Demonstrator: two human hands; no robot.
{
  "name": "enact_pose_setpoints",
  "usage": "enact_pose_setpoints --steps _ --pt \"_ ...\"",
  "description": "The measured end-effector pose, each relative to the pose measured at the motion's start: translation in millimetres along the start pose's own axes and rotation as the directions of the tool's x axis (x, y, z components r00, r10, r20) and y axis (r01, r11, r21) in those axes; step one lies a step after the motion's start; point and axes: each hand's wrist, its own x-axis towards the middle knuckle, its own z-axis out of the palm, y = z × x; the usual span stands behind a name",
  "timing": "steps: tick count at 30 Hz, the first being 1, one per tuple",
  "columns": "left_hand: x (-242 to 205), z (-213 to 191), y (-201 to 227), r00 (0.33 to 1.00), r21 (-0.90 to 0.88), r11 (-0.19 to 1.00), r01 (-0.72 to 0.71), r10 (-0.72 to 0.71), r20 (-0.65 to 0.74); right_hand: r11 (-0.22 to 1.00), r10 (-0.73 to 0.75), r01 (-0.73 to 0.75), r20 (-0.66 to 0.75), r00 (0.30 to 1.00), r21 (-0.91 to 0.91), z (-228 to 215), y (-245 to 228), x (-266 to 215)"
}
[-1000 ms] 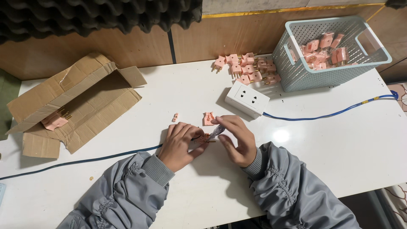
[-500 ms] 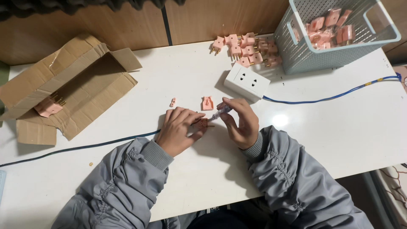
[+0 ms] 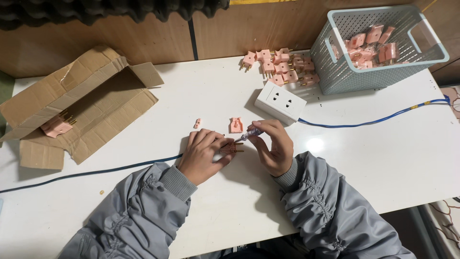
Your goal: The person uses a screwdriver to tighten screws on small pink electrical plug components. They handle the components one at a time, turning them over to access different sides, and place the finished pieces into a cardboard box.
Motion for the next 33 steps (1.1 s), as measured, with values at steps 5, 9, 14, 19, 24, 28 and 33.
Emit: enact_pose_setpoints --steps 5,9,14,19,24,28,33 --pt "-6 5 -2 1.000 0.006 1.000 -0.010 0.011 -0.016 1.000 0.015 -0.015 0.011 1.000 -0.003 1 -4 -1" --pt "-3 5 -2 0.999 0.025 1.000 -0.016 0.017 -0.048 1.000 -0.008 0.008 0.008 1.000 0.017 0 2 -4" --pt "-1 1 1 0.997 0.042 0.999 -0.027 0.030 -0.068 1.000 -0.001 0.000 0.030 1.000 0.031 -1 1 -3" --pt "-2 10 -8 0.990 0.041 0.997 -0.062 0.066 -0.127 0.999 -0.052 0.051 0.038 0.998 0.015 2 5 -4" --pt "-3 6 2 0.994 -0.008 0.999 -0.042 0.041 -0.101 0.999 -0.048 0.047 0.046 0.998 0.005 0 5 -10" --pt "-1 4 2 0.990 0.012 0.998 -0.056 0.057 -0.126 0.998 -0.061 0.061 0.055 0.997 0.000 0 1 -5" --pt "0 2 5 0.995 0.021 0.999 -0.033 0.035 -0.099 0.999 -0.033 0.032 0.052 0.998 0.011 1 0 -5"
